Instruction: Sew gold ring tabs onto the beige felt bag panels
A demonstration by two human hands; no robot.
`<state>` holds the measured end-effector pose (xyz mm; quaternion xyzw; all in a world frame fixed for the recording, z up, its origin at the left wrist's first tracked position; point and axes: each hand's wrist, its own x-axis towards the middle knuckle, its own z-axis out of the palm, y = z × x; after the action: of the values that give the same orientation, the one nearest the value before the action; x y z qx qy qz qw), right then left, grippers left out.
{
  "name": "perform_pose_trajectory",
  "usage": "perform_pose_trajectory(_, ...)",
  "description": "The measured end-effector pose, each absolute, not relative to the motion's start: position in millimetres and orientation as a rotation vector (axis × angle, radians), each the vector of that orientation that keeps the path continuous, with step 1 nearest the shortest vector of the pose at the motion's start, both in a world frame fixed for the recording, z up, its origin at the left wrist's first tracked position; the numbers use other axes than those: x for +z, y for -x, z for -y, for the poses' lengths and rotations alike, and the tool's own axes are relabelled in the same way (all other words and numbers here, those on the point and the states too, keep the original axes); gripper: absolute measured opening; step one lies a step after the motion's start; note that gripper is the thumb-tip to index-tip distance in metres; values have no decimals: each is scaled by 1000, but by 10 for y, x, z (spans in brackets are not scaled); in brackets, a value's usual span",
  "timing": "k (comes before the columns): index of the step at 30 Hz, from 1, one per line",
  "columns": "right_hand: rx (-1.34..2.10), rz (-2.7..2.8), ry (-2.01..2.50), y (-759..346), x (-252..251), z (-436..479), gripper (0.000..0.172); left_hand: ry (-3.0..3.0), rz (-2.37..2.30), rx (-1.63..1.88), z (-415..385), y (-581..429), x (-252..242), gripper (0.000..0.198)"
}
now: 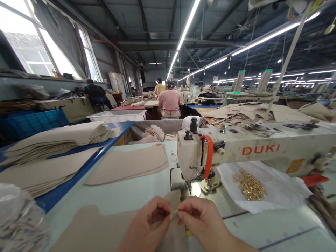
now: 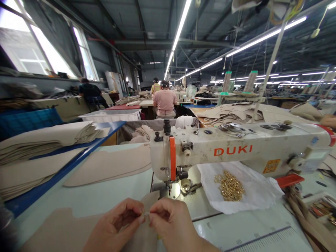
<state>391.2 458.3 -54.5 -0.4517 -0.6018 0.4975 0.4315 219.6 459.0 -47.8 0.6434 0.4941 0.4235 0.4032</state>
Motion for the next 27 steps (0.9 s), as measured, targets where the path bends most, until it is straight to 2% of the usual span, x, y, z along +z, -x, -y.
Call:
perform_pose_trajectory(5, 1253, 1513, 1077, -3921, -610, -4603, 5, -1618, -1234, 1033, -4601, -2194, -510, 4)
perform_pose_trajectory(9, 1262, 1517, 1051, -3928, -627, -4623, 9, -1667, -1204, 969, -4629, -2184, -514, 4)
perform_pose_trajectory(15, 1293, 1495, 1111, -4062, -545, -4590, 8, -1981, -1204, 859, -4742, -2073, -340, 16)
perform_pose_trajectory(19, 1407, 1378, 1246, -4220, -537, -4578, 5, -2288, -1396, 863, -4789, -2019, -460, 22)
perform_pose_trajectory(27, 1582, 1374, 1387, -4113, -448, -4795, 15, -2624, -1405, 844, -4663, -2195, -629, 23)
